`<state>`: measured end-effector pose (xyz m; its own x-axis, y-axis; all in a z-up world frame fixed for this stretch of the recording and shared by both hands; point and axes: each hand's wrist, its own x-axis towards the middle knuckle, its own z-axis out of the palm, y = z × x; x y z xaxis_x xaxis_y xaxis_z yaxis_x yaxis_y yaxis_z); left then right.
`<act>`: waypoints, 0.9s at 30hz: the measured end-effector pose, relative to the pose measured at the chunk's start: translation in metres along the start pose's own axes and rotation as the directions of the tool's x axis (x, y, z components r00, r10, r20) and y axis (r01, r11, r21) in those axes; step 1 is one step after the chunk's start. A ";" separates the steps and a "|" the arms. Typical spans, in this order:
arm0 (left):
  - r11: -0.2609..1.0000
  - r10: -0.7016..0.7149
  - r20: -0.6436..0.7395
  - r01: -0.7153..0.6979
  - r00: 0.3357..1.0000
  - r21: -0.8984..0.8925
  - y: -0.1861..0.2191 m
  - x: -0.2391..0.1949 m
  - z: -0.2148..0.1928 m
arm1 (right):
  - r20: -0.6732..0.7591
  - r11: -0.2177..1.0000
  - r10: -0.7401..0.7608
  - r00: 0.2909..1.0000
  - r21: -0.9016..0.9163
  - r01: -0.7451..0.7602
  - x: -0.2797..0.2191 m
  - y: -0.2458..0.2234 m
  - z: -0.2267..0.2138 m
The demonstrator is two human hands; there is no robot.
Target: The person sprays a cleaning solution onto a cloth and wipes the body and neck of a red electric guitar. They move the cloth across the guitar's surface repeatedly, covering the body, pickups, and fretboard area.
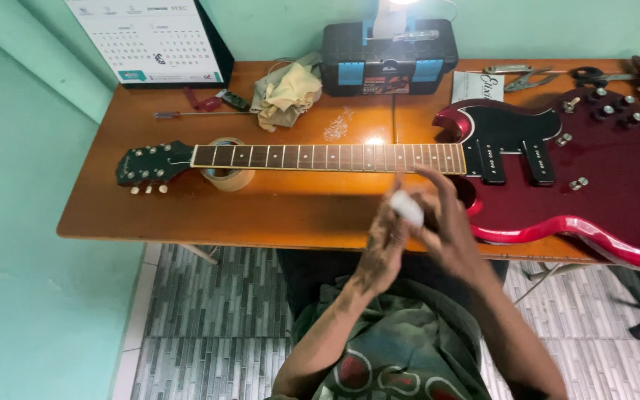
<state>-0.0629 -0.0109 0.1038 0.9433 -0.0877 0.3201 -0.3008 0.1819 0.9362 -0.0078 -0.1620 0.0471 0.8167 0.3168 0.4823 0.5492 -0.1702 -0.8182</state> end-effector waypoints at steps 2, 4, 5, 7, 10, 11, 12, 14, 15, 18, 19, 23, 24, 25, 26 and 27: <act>0.998 0.024 -0.094 -0.019 0.995 0.052 -0.028 0.005 -0.018 | 0.020 0.976 -0.098 0.995 -0.192 0.099 0.038 -0.012 -0.011; 0.994 0.058 -0.188 -0.039 0.981 0.104 -0.052 0.018 -0.044 | 0.058 0.905 -0.194 0.979 -0.376 0.201 0.079 -0.004 -0.021; 0.942 0.236 -0.219 -0.167 0.947 0.292 -0.063 0.027 -0.059 | 0.022 0.871 -0.235 0.972 -0.438 0.221 0.100 0.010 -0.027; 0.842 0.403 -0.219 -0.266 0.889 0.470 -0.062 0.049 -0.091 | -0.010 0.836 -0.272 0.962 -0.499 0.230 0.134 0.037 -0.035; 0.621 0.447 -0.119 -0.212 0.886 0.754 -0.044 0.104 -0.146 | 0.057 0.778 -0.083 0.995 -0.620 0.101 0.182 0.084 -0.034; 0.468 0.371 -0.104 -0.089 0.923 0.879 -0.053 0.129 -0.166 | 0.008 0.842 -0.034 0.999 -0.538 0.033 0.196 0.107 -0.029; 0.280 0.293 -0.108 0.023 0.950 0.960 -0.061 0.155 -0.187 | -0.035 0.894 0.019 0.999 -0.448 -0.032 0.211 0.130 -0.025; 0.174 0.152 -0.036 0.009 0.988 0.985 -0.074 0.200 -0.213 | -0.042 0.868 0.080 0.996 -0.488 -0.091 0.227 0.160 -0.014; 0.070 -0.005 0.018 -0.018 1.000 0.997 -0.082 0.220 -0.226 | -0.049 0.837 0.147 0.988 -0.525 -0.150 0.233 0.176 -0.008; 0.031 -0.230 -0.010 0.018 0.973 0.999 -0.121 0.252 -0.247 | -0.145 0.752 0.324 0.935 -0.560 -0.347 0.241 0.177 0.013; 0.029 -0.229 -0.011 0.018 0.973 0.999 -0.107 0.252 -0.244 | -0.145 0.753 0.322 0.935 -0.559 -0.346 0.240 0.168 0.013; 0.347 -0.030 -0.292 0.284 0.956 0.894 -0.097 0.262 -0.260 | -0.085 0.765 0.359 0.929 -0.543 -0.345 0.231 0.156 -0.002; 0.269 0.234 -0.118 0.052 0.965 0.962 -0.106 0.264 -0.274 | -0.066 0.767 0.375 0.925 -0.538 -0.349 0.227 0.159 -0.006; 0.269 0.231 -0.116 0.051 0.966 0.962 -0.084 0.265 -0.268 | -0.068 0.767 0.377 0.924 -0.537 -0.352 0.226 0.129 -0.011; 0.371 0.281 -0.208 0.094 0.937 0.924 -0.063 0.263 -0.263 | -0.036 0.750 0.480 0.876 -0.502 -0.431 0.222 0.099 -0.012; 0.472 0.317 -0.304 0.128 0.898 0.872 -0.042 0.260 -0.259 | 0.003 0.723 0.575 0.818 -0.469 -0.507 0.218 0.069 -0.014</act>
<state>0.2314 0.2124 0.1102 0.7947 0.2762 0.5406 -0.1433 -0.7800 0.6092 0.2105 -0.1174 0.1003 0.9835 0.1638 -0.0770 0.0662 -0.7216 -0.6891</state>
